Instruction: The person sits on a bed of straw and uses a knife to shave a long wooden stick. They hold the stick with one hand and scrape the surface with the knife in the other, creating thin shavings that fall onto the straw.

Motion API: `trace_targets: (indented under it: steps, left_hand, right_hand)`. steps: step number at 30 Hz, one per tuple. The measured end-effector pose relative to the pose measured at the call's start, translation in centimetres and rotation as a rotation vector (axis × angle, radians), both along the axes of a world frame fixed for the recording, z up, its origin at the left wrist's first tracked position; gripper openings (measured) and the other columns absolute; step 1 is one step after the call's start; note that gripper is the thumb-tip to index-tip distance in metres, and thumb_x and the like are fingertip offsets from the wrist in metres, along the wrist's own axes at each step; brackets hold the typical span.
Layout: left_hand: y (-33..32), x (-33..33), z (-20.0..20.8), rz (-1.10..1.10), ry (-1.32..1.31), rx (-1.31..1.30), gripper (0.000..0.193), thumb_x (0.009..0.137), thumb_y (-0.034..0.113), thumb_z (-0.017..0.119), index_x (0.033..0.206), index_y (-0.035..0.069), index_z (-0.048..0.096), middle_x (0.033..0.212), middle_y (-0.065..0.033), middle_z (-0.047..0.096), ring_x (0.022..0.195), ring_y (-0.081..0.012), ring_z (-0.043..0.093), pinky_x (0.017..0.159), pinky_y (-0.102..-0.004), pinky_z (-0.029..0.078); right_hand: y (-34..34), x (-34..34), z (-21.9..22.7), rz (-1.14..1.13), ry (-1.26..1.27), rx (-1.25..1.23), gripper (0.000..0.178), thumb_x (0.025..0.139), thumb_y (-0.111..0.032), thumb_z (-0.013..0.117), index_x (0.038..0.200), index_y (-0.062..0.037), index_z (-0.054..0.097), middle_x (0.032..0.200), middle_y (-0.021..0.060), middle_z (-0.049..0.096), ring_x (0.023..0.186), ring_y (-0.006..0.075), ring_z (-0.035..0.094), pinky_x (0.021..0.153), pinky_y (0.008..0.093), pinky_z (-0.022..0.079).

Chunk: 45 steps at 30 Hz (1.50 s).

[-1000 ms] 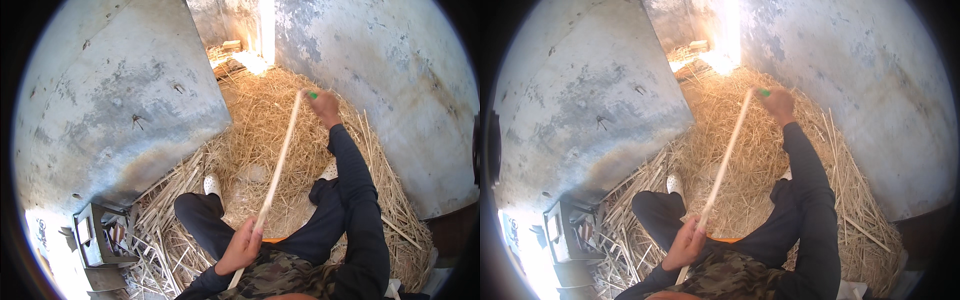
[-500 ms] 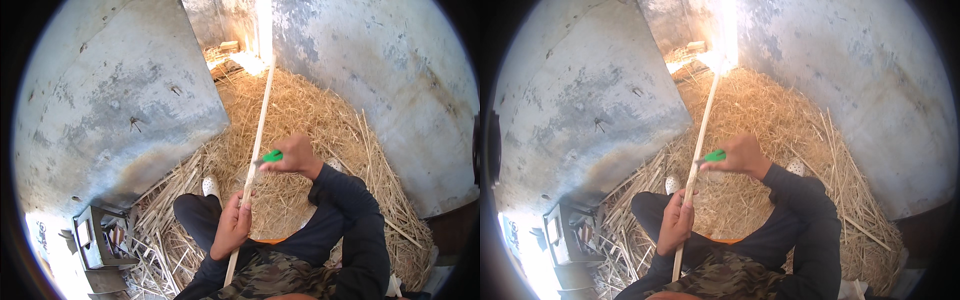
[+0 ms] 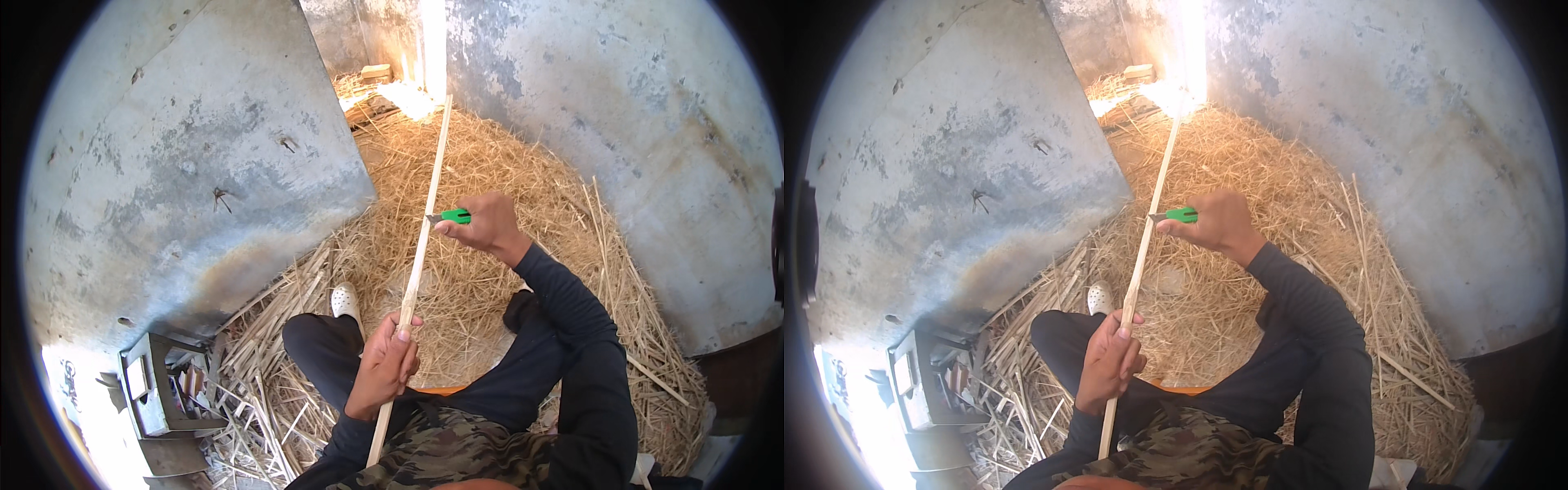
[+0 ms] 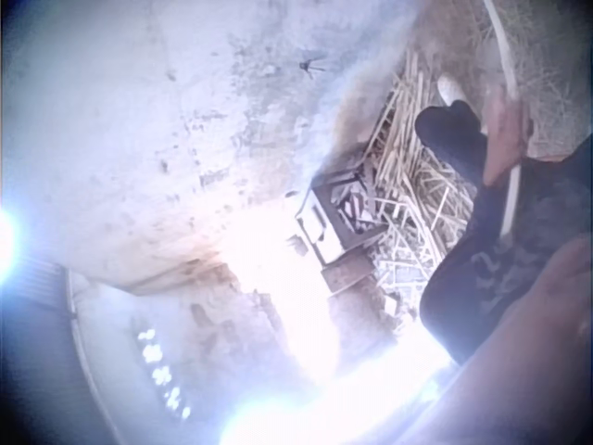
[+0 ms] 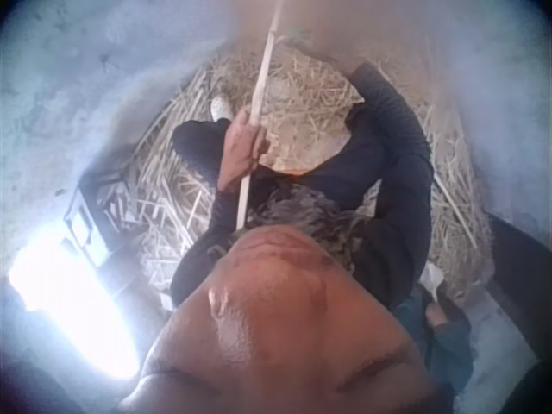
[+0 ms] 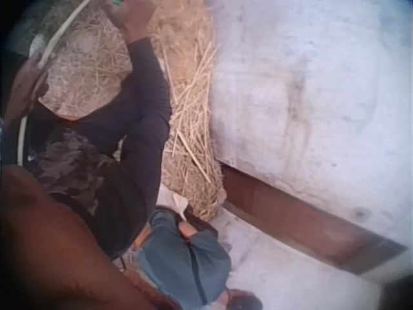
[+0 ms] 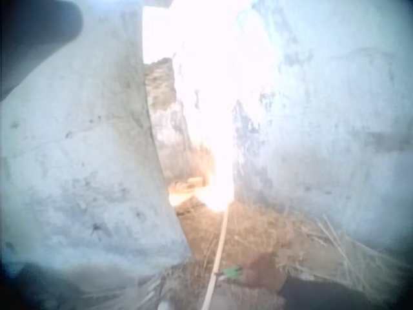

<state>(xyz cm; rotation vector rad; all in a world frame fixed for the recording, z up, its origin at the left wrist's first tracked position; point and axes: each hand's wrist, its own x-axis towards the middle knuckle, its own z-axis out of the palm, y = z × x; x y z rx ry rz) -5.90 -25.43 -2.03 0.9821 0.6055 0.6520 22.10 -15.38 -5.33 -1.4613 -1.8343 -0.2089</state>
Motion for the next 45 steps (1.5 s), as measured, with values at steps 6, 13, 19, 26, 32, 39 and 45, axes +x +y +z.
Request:
trace_targets:
  steps: [6, 13, 19, 26, 32, 39, 45]
  left_hand:
    - [-0.3, 0.1, -0.6, 0.015, 0.033, 0.027, 0.027, 0.105, 0.025, 0.04, 0.12, 0.003, 0.044, 0.051, 0.0053, 0.036, 0.038, -0.0045, 0.029, 0.04, -0.019, 0.025]
    - [-1.3, -0.2, 0.1, -0.013, 0.129, 0.1, 0.028, 0.105, 0.027, 0.04, 0.12, 0.004, 0.044, 0.051, 0.0063, 0.036, 0.04, -0.0037, 0.03, 0.04, -0.0185, 0.024]
    - [-3.6, -1.2, 0.4, -0.067, 0.2, 0.066, 0.029, 0.104, 0.027, 0.041, 0.121, 0.004, 0.044, 0.055, 0.0055, 0.038, 0.043, -0.0035, 0.032, 0.04, -0.019, 0.024]
    - [-6.4, -2.4, -1.1, -0.218, 0.144, 0.032, 0.029, 0.104, 0.024, 0.04, 0.122, 0.003, 0.047, 0.056, 0.0059, 0.039, 0.043, -0.0028, 0.033, 0.04, -0.0187, 0.025]
    - [-0.9, -1.7, -0.9, 0.101, 0.295, 0.146, 0.033, 0.104, 0.023, 0.041, 0.128, 0.002, 0.046, 0.054, 0.0078, 0.039, 0.041, -0.0015, 0.033, 0.039, -0.0171, 0.025]
    - [0.0, -0.2, 0.6, 0.105, 0.282, 0.203, 0.035, 0.104, 0.022, 0.042, 0.132, 0.001, 0.045, 0.054, 0.0089, 0.038, 0.044, 0.0, 0.033, 0.042, -0.0168, 0.024]
    - [-0.7, -0.4, -0.1, 0.045, 0.312, 0.209, 0.034, 0.104, 0.017, 0.041, 0.135, 0.002, 0.043, 0.06, 0.0092, 0.038, 0.049, 0.0007, 0.033, 0.046, -0.0181, 0.024]
  right_hand:
    - [-1.3, -1.9, 0.5, 0.094, -0.061, 0.028, 0.078, 0.075, -0.086, 0.048, 0.045, -0.0131, 0.048, 0.038, -0.0013, 0.036, 0.032, 0.0136, 0.037, 0.034, 0.0328, 0.03]
    - [1.9, 3.0, -0.1, -0.041, -0.092, 0.072, 0.078, 0.073, -0.085, 0.052, 0.046, -0.0126, 0.05, 0.038, -0.0016, 0.035, 0.032, 0.0137, 0.036, 0.034, 0.0314, 0.029]
    - [4.1, 7.8, 0.0, -0.327, -0.027, -0.053, 0.08, 0.078, -0.087, 0.039, 0.05, -0.0137, 0.052, 0.042, -0.0029, 0.037, 0.036, 0.0125, 0.037, 0.035, 0.0331, 0.028]
    - [4.7, 17.7, -2.3, -0.768, 0.274, -0.274, 0.076, 0.082, -0.083, 0.039, 0.046, -0.0167, 0.042, 0.045, -0.0064, 0.03, 0.04, 0.0088, 0.029, 0.041, 0.0291, 0.017]
    - [2.0, 7.7, -0.4, -0.289, 0.129, -0.32, 0.074, 0.082, -0.084, 0.037, 0.048, -0.0193, 0.031, 0.046, -0.0089, 0.023, 0.04, 0.0085, 0.023, 0.04, 0.0287, 0.015]
    - [-2.9, -2.8, 0.5, 0.158, -0.164, -0.067, 0.077, 0.078, -0.084, 0.046, 0.049, -0.0134, 0.057, 0.04, -0.0041, 0.043, 0.034, 0.0104, 0.042, 0.033, 0.0289, 0.025]
    - [0.1, -0.2, -0.1, -0.078, -0.123, -0.149, 0.078, 0.077, -0.085, 0.047, 0.049, -0.0125, 0.058, 0.037, -0.0036, 0.037, 0.032, 0.0109, 0.036, 0.033, 0.0294, 0.026]
